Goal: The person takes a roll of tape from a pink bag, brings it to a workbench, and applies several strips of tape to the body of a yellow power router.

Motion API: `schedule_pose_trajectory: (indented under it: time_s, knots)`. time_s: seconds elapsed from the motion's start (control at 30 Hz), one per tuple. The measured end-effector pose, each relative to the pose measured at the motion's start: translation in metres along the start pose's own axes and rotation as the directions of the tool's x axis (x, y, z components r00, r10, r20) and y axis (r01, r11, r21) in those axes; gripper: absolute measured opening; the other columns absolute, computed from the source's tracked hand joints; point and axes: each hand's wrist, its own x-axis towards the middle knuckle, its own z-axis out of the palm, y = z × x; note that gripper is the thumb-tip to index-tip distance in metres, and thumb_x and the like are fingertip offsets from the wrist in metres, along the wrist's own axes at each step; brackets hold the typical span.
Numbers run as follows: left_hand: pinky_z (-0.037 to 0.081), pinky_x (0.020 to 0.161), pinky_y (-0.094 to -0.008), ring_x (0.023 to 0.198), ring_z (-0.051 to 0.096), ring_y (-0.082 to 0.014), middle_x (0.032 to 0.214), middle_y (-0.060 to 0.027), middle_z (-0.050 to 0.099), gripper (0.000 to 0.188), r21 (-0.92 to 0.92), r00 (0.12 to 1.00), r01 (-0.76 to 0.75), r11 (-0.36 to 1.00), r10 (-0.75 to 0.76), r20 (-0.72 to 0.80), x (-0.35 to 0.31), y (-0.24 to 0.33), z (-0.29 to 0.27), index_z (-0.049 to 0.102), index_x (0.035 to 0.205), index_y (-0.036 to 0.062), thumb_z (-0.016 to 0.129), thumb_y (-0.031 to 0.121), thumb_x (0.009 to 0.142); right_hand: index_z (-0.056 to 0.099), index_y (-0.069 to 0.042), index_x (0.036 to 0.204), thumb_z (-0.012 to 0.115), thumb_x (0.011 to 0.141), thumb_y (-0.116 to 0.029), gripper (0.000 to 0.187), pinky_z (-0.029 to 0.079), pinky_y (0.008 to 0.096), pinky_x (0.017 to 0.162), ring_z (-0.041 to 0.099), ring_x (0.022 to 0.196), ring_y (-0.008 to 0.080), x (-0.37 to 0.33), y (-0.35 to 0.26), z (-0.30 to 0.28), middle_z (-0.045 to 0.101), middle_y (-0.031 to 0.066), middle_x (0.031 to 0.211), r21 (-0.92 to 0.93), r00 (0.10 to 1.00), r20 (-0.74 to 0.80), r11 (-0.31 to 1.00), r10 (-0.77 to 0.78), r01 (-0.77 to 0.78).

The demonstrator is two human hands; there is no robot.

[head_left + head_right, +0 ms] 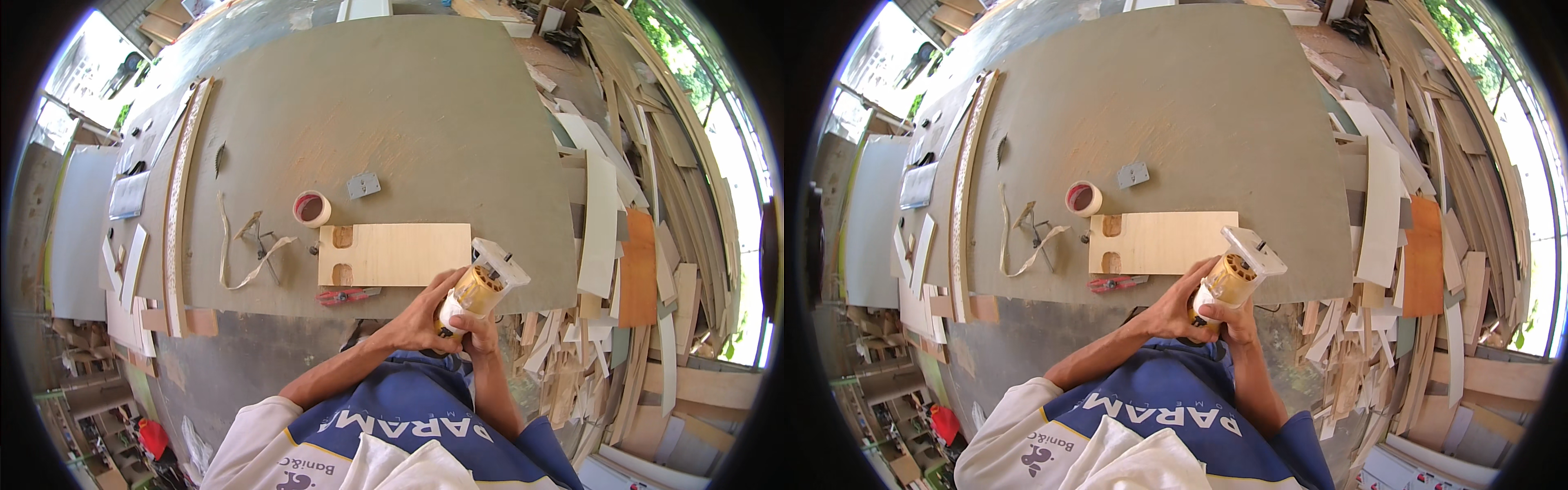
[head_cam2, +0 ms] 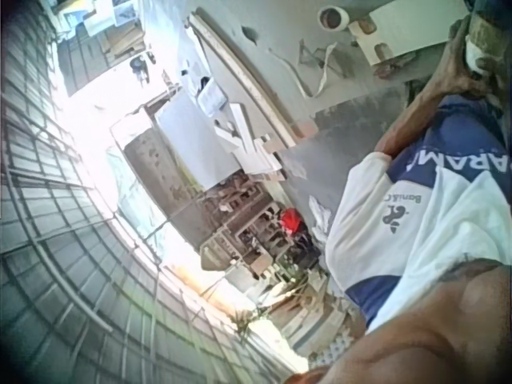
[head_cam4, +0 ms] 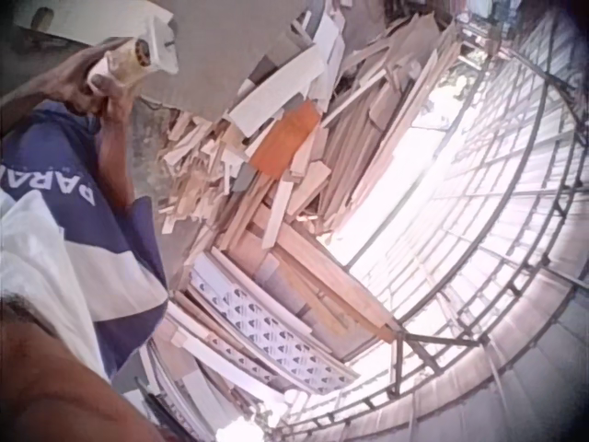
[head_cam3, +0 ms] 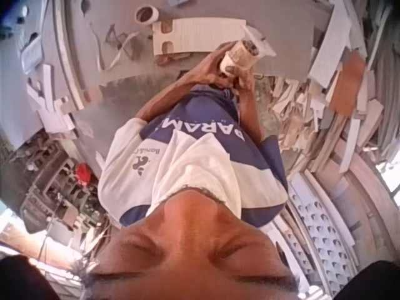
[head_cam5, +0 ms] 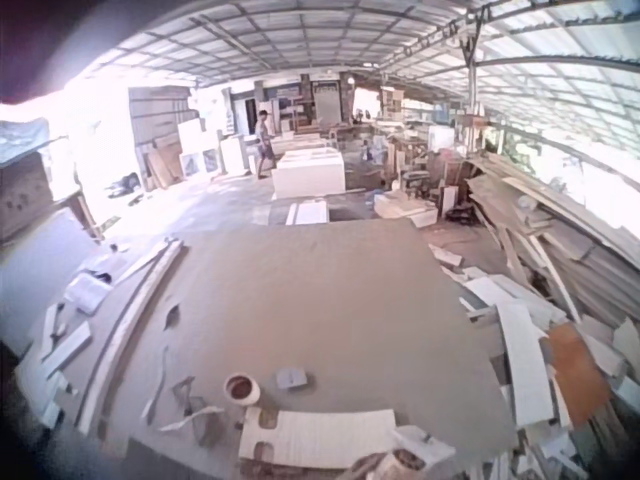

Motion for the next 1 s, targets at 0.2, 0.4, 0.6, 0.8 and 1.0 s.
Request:
schedule_pose_trajectory:
  time_s: [0.2,0.4,0.6,0.8,1.0]
  knots:
    - [0.032,0.119,-0.0513,0.149,0.02,-0.0456,0.156,-0.0247,0.019,0.132,0.35,0.986,-0.056,0.935,0.107,-0.129,0.004,0.002,0.013,0.011,0.163,0.0042,0.088,0.021,0.057,0.056,-0.002,0.127,0.079,0.069,0.0,0.063,0.056,0.0339,0.087,0.065,0.1,0.0196,0.01,-0.018,0.022,0.064,0.0065,0.112,-0.053,0.99,-0.131,0.998,-0.044,0.037]
    - [0.042,0.113,-0.0496,0.139,0.042,-0.0515,0.163,-0.0286,0.023,0.115,0.438,0.985,0.079,0.896,-0.003,-0.172,-0.004,0.018,0.028,0.01,0.162,-0.0007,0.079,0.021,0.073,0.059,-0.001,0.12,0.078,0.071,0.001,0.053,0.055,0.0324,0.087,0.066,0.096,0.0183,0.006,-0.024,0.033,0.065,0.0064,0.107,-0.079,0.959,-0.258,0.991,-0.121,0.104]
    - [0.042,0.112,-0.0497,0.136,0.047,-0.0472,0.162,-0.0256,0.032,0.091,0.571,0.964,-0.122,0.812,0.233,-0.126,-0.004,-0.009,0.045,0.03,0.158,-0.002,0.074,0.016,0.081,0.057,0.0,0.123,0.073,0.079,0.002,0.046,0.056,0.0375,0.094,0.066,0.104,0.0228,0.007,-0.02,0.012,0.066,0.0107,0.108,0.0,0.939,-0.292,0.982,-0.181,0.189]
    - [0.044,0.111,-0.0486,0.132,0.053,-0.0418,0.154,-0.0219,0.049,0.074,0.552,0.928,-0.214,0.806,0.344,-0.144,-0.009,-0.012,0.05,0.041,0.154,-0.0015,0.071,0.011,0.087,0.058,0.0,0.118,0.074,0.082,0.001,0.04,0.058,0.0385,0.087,0.068,0.098,0.0238,0.004,-0.006,0.0,0.068,0.0109,0.107,0.196,0.918,-0.378,0.959,-0.117,0.203]
    - [0.039,0.116,-0.0434,0.139,0.049,-0.0329,0.153,-0.0159,0.049,0.065,-0.494,0.872,0.177,0.851,-0.368,-0.323,-0.01,0.005,0.009,0.037,0.158,0.0028,0.06,0.023,0.1,0.057,-0.001,0.121,0.073,0.083,-0.003,0.042,0.058,0.0387,0.084,0.069,0.098,0.0259,-0.002,-0.01,0.012,0.068,0.0129,0.107,0.224,0.925,-0.371,0.96,-0.078,0.171]
